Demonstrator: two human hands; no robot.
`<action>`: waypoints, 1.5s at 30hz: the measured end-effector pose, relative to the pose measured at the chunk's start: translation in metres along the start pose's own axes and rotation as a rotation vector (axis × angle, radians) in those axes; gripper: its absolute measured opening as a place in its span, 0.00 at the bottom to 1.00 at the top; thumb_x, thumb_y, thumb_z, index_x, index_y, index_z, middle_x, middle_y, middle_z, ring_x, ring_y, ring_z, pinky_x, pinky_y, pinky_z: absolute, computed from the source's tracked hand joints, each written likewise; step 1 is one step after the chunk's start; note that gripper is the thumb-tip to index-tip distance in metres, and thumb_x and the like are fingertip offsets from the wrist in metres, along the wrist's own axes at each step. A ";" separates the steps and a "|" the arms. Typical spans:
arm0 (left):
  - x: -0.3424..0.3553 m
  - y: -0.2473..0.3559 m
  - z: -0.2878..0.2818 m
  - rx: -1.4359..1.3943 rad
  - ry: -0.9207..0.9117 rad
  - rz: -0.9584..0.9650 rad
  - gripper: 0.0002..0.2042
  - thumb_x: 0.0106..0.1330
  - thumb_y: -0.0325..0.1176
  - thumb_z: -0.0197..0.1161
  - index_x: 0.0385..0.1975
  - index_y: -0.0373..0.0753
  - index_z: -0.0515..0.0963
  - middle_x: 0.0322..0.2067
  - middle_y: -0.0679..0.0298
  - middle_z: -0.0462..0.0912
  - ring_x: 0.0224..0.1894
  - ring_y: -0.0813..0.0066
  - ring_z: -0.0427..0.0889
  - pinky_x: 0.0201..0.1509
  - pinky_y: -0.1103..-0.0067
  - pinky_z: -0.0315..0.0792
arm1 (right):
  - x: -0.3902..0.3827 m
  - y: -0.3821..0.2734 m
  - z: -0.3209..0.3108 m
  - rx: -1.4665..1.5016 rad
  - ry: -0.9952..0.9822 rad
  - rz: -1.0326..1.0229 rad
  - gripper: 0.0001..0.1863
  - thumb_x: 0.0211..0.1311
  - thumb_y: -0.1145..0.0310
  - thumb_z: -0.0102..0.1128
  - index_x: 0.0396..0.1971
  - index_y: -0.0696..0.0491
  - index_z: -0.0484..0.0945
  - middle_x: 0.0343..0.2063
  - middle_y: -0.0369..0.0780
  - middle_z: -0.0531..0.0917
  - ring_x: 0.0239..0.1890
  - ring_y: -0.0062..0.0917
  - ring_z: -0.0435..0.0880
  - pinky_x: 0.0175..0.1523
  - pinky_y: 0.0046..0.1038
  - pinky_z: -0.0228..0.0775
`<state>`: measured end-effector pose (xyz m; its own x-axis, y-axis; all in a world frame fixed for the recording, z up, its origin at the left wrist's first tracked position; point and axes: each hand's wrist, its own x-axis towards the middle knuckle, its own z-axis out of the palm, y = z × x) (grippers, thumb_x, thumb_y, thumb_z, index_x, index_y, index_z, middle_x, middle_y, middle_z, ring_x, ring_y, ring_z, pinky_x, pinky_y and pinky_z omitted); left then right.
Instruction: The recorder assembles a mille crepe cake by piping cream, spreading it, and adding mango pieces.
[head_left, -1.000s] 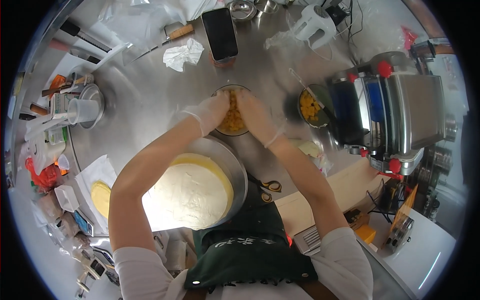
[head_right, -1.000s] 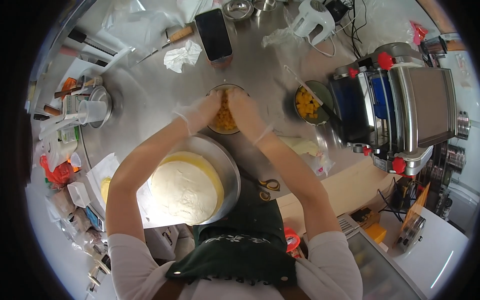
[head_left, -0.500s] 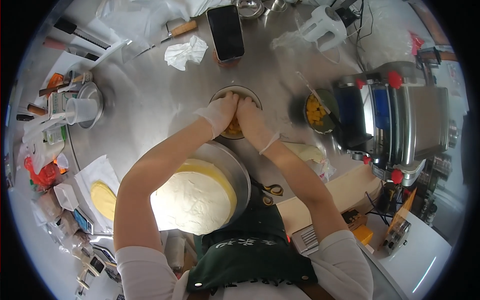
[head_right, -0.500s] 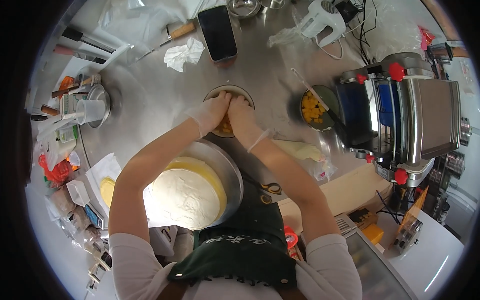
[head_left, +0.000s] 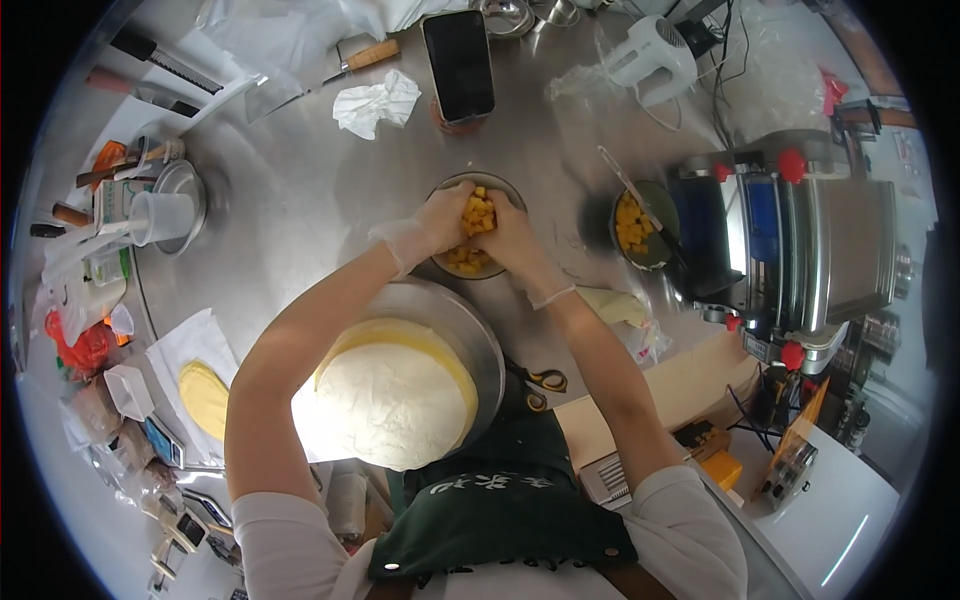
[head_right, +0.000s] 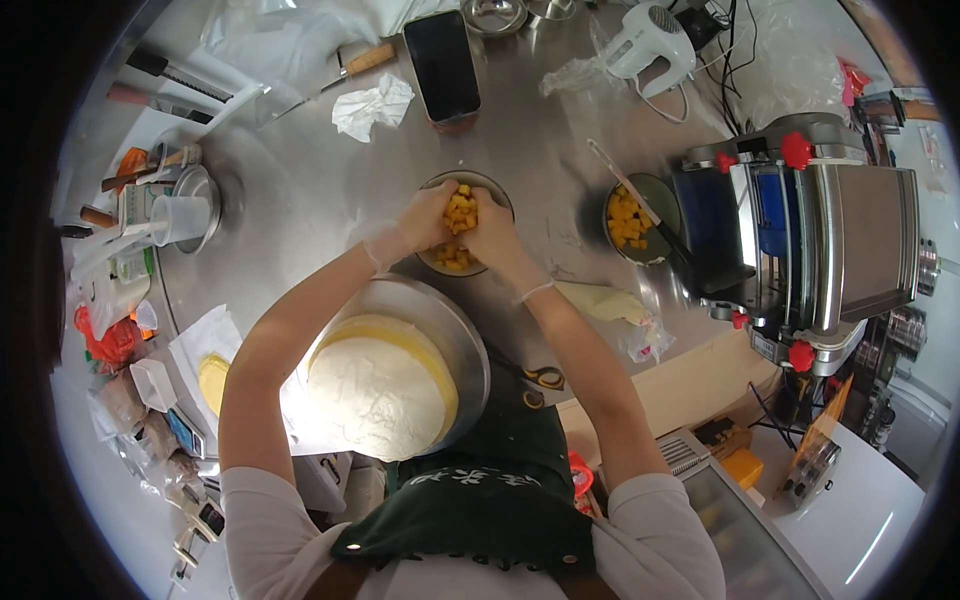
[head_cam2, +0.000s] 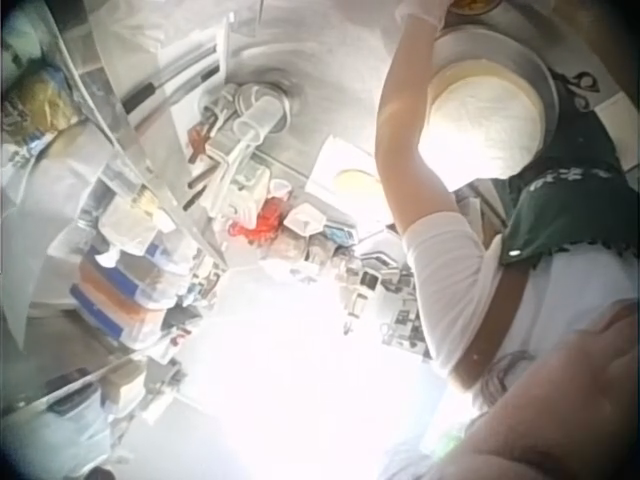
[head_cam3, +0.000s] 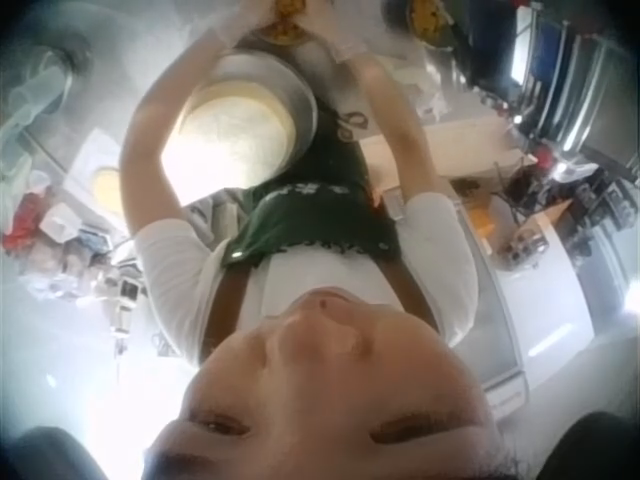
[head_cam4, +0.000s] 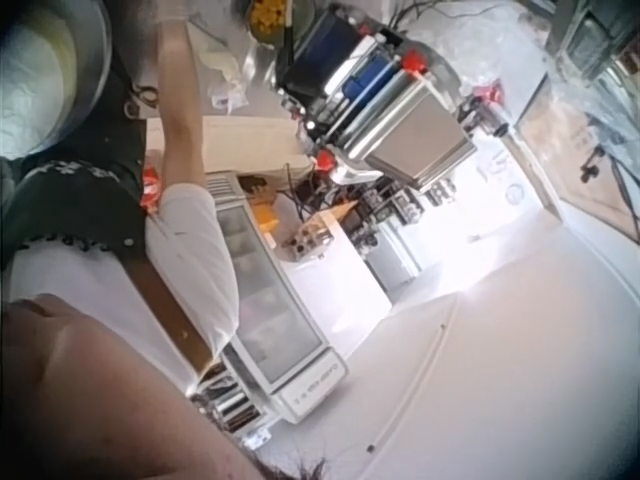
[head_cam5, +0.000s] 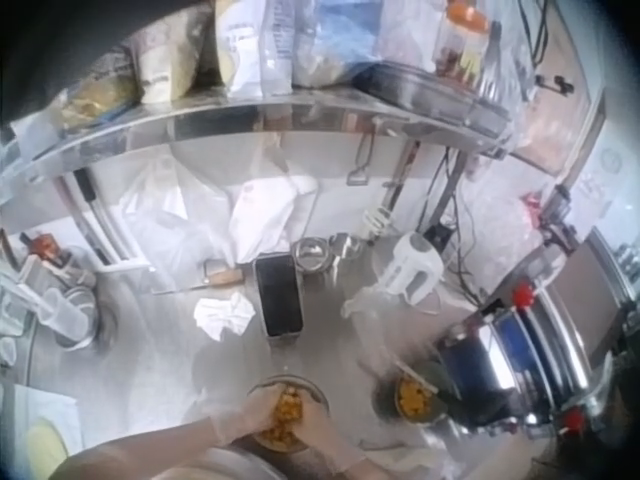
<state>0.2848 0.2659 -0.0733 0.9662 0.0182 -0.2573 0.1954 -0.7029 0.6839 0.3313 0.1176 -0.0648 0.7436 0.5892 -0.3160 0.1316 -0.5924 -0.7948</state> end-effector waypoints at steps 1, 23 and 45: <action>-0.003 0.000 -0.001 -0.040 0.017 0.033 0.30 0.41 0.29 0.74 0.47 0.37 0.69 0.38 0.47 0.80 0.45 0.45 0.78 0.48 0.63 0.73 | -0.003 -0.004 -0.002 0.000 0.009 0.007 0.32 0.40 0.73 0.71 0.50 0.57 0.70 0.42 0.50 0.81 0.47 0.44 0.80 0.52 0.35 0.72; -0.162 0.112 -0.097 -0.101 0.218 0.148 0.24 0.47 0.26 0.71 0.46 0.37 0.70 0.38 0.51 0.81 0.43 0.47 0.80 0.46 0.68 0.74 | -0.139 -0.143 -0.036 0.004 -0.001 -0.196 0.28 0.51 0.75 0.66 0.53 0.56 0.67 0.44 0.50 0.80 0.48 0.43 0.80 0.51 0.33 0.71; -0.322 0.081 -0.043 -0.230 0.470 -0.027 0.23 0.51 0.15 0.64 0.50 0.35 0.72 0.44 0.57 0.77 0.44 0.63 0.82 0.46 0.78 0.79 | -0.235 -0.134 0.028 -0.061 -0.114 -0.580 0.25 0.54 0.82 0.58 0.55 0.59 0.68 0.49 0.49 0.76 0.49 0.44 0.78 0.53 0.33 0.71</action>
<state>-0.0035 0.2334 0.0946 0.9211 0.3888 0.0212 0.2024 -0.5248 0.8268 0.1203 0.0738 0.1011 0.4648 0.8792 0.1045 0.5354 -0.1851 -0.8240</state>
